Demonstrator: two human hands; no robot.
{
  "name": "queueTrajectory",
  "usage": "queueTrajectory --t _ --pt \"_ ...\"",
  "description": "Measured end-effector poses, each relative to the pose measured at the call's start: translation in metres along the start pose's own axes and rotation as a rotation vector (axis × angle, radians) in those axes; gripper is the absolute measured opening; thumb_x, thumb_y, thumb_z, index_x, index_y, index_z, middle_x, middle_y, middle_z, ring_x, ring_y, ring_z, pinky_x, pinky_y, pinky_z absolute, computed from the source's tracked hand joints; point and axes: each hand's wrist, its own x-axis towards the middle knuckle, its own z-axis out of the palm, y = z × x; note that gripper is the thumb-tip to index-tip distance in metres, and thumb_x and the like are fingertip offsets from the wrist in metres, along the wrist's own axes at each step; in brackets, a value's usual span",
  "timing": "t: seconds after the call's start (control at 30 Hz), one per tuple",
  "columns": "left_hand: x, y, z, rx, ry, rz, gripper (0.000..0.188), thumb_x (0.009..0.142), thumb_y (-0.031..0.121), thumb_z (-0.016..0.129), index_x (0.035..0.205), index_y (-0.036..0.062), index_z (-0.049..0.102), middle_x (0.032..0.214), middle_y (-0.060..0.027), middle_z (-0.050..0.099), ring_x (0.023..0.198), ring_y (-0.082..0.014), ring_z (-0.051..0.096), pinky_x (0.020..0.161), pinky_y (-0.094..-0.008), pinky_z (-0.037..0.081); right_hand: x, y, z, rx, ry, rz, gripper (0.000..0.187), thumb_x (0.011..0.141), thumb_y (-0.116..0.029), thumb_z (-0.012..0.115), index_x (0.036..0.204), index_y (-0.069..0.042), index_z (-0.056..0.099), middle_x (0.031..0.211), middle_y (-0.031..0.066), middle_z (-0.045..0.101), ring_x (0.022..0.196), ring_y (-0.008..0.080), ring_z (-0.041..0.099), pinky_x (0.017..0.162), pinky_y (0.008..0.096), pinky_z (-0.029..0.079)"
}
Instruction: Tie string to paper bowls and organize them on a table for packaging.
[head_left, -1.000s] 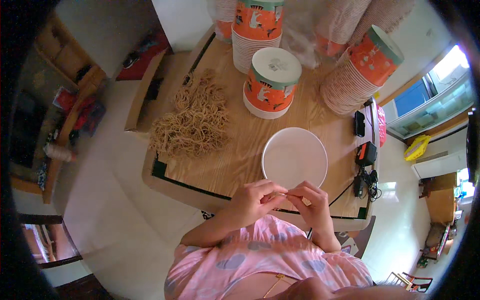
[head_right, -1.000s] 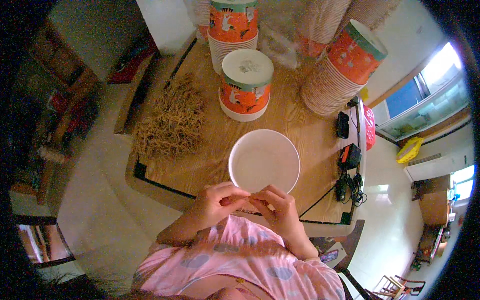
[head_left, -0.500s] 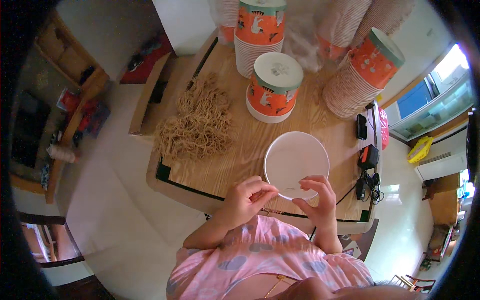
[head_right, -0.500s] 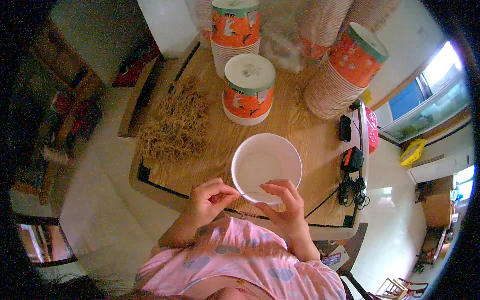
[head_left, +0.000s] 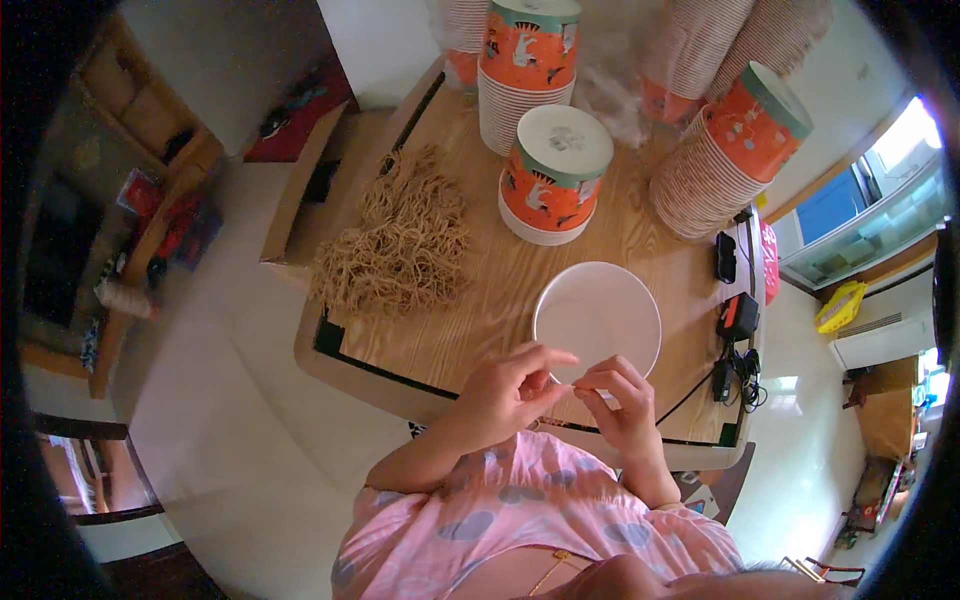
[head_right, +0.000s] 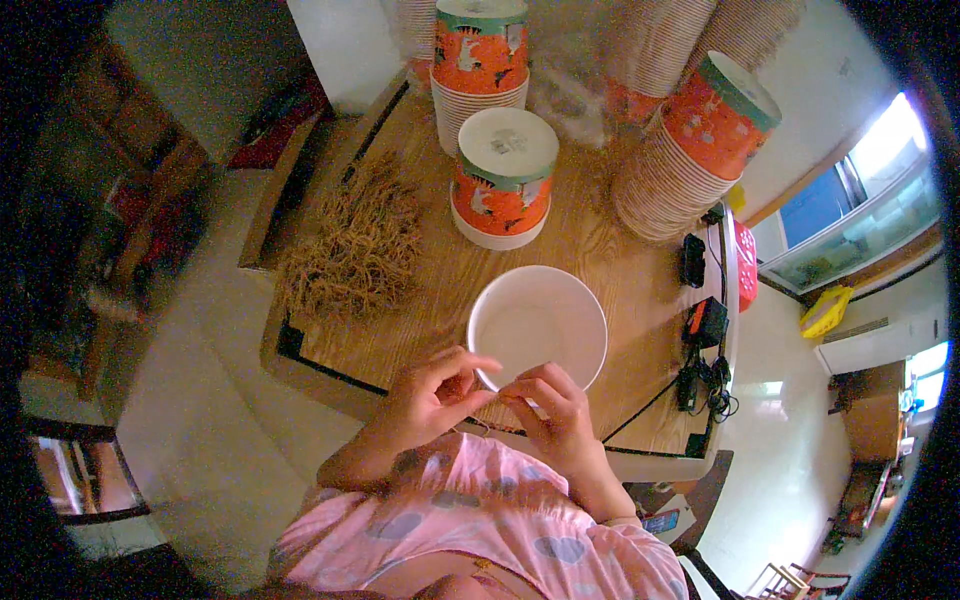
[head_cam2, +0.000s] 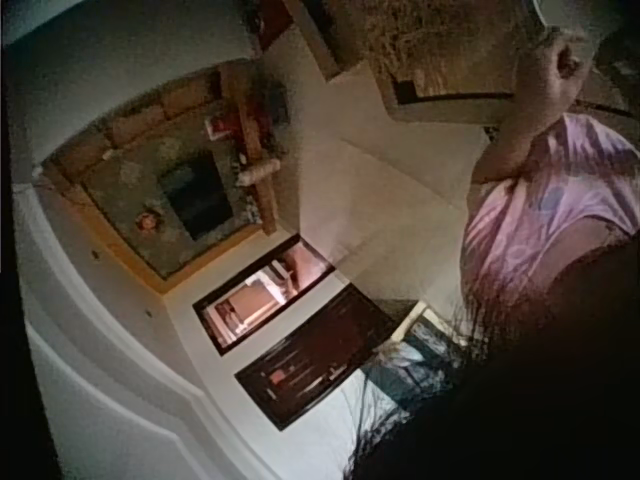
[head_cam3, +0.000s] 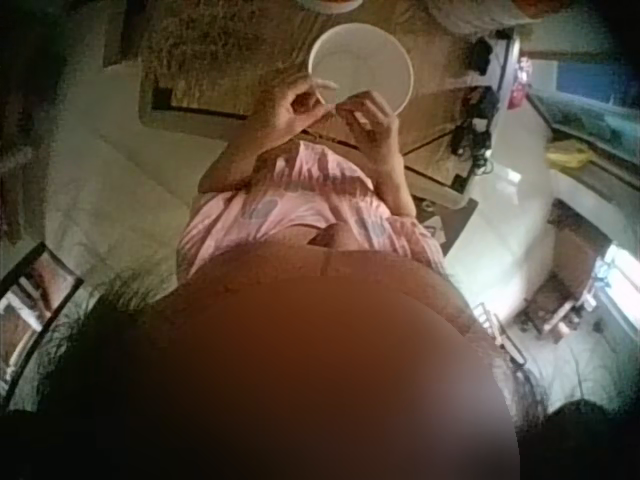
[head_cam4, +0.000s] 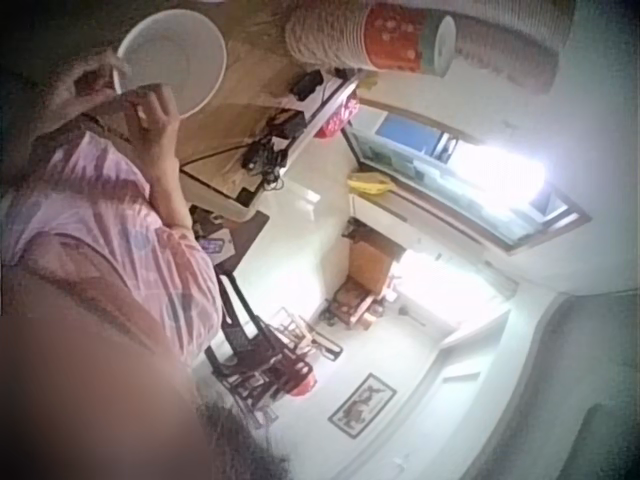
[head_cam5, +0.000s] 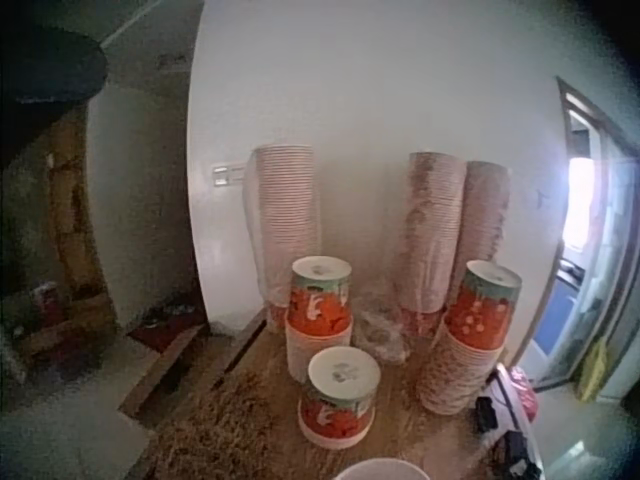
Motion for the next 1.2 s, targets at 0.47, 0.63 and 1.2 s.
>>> queueTrajectory --t 0.47,0.63,1.2 --pt "0.029 0.004 0.022 0.271 -0.13 0.245 0.009 0.071 0.009 0.07 0.078 0.0058 0.065 0.072 -0.0062 0.051 0.063 -0.0203 0.055 0.057 -0.031 0.045 -0.017 0.014 -0.017 -0.016 0.039 0.245 0.022 0.088 -0.016 0.05 0.073 0.0 0.053 0.07 0.011 0.051 0.061 0.0234 0.049 0.056 0.0303 0.039" --pt "0.068 0.003 0.037 0.388 -0.366 0.328 0.01 0.076 0.015 0.063 0.076 0.0055 0.062 0.079 -0.0101 0.054 0.069 -0.0274 0.059 0.062 -0.0382 0.048 -0.028 0.04 -0.034 0.128 0.397 0.284 0.021 0.092 -0.017 0.046 0.079 -0.002 0.053 0.074 0.0027 0.049 0.064 0.0096 0.044 0.059 0.0217 0.036" --pt "0.081 -0.031 0.036 0.47 -0.436 0.062 0.012 0.076 0.015 0.057 0.075 0.0026 0.059 0.082 -0.0139 0.058 0.079 -0.0308 0.058 0.07 -0.0413 0.046 -0.019 0.072 0.01 0.584 0.482 0.368 0.029 0.092 -0.015 0.044 0.119 -0.004 0.042 0.114 0.0109 0.053 0.109 0.0183 0.049 0.091 0.0311 0.04"
